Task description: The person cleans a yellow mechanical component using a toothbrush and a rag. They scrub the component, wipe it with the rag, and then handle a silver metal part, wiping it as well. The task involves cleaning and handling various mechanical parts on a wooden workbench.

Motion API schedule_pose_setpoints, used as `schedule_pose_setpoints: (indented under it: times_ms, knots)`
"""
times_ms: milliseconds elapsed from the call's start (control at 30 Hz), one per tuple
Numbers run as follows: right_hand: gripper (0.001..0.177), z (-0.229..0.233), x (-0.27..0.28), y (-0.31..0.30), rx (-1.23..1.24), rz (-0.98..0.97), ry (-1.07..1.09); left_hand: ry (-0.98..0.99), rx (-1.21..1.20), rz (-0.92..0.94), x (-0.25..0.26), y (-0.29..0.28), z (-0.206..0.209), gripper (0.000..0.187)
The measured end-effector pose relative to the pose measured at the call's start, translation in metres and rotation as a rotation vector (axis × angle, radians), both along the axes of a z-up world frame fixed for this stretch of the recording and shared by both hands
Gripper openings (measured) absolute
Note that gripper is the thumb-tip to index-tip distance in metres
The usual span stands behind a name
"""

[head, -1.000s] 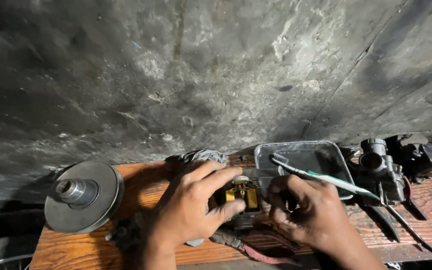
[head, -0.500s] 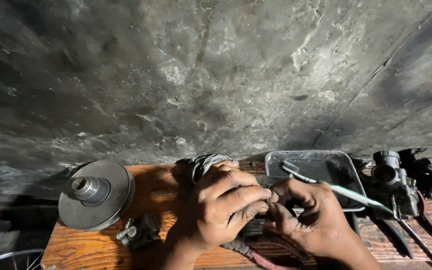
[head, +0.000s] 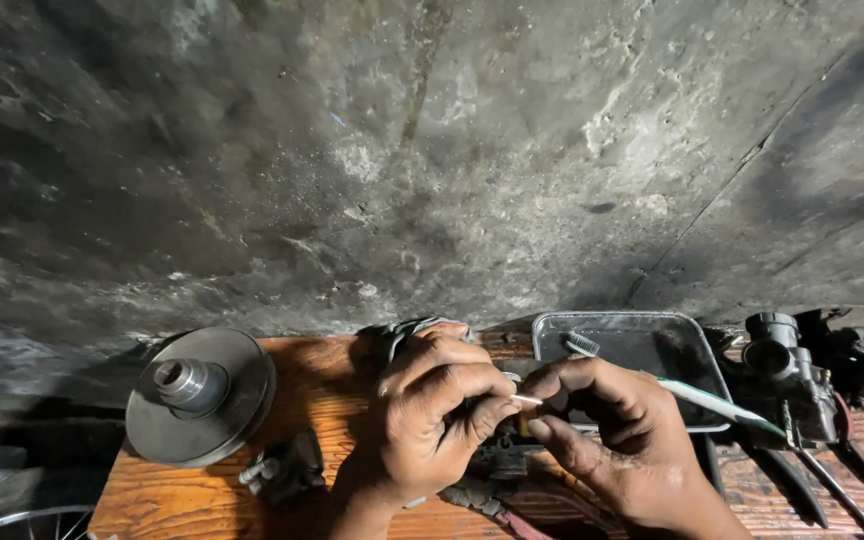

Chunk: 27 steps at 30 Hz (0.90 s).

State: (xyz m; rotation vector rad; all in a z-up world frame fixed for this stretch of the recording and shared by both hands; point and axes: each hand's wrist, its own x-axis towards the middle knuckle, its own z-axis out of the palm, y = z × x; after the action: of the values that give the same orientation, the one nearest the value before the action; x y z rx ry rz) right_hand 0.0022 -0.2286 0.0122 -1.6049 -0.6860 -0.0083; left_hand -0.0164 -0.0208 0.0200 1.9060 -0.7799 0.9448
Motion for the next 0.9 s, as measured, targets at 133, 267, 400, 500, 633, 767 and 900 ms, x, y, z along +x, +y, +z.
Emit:
schedule_pose_setpoints:
  times_ms: [133, 267, 400, 500, 633, 767, 900]
  knots:
    - [0.016, 0.003, 0.0, 0.003, -0.022, -0.038, -0.06, -0.003, -0.009, 0.0, 0.0, 0.0, 0.0, 0.017]
    - [0.018, 0.008, -0.001, 0.006, -0.059, -0.08, -0.102, -0.006, 0.008, -0.011, 0.0, 0.001, 0.001, 0.015]
    - [0.015, 0.005, 0.0, 0.007, -0.077, -0.108, -0.103, -0.006, 0.01, -0.043, -0.001, 0.001, 0.004, 0.012]
    - [0.016, 0.0, 0.003, 0.007, -0.09, -0.122, -0.109, 0.008, 0.012, -0.081, -0.002, 0.001, 0.001, 0.012]
    - [0.019, 0.001, 0.004, 0.008, -0.093, -0.072, -0.139, 0.003, -0.007, -0.089, 0.0, -0.002, -0.007, 0.009]
    - [0.021, -0.007, 0.006, 0.006, -0.129, -0.083, -0.134, 0.022, -0.013, -0.068, -0.002, -0.004, -0.005, 0.009]
    - [0.02, -0.011, 0.007, 0.006, -0.152, -0.111, -0.139, 0.007, -0.015, -0.056, 0.0, -0.003, -0.009, 0.01]
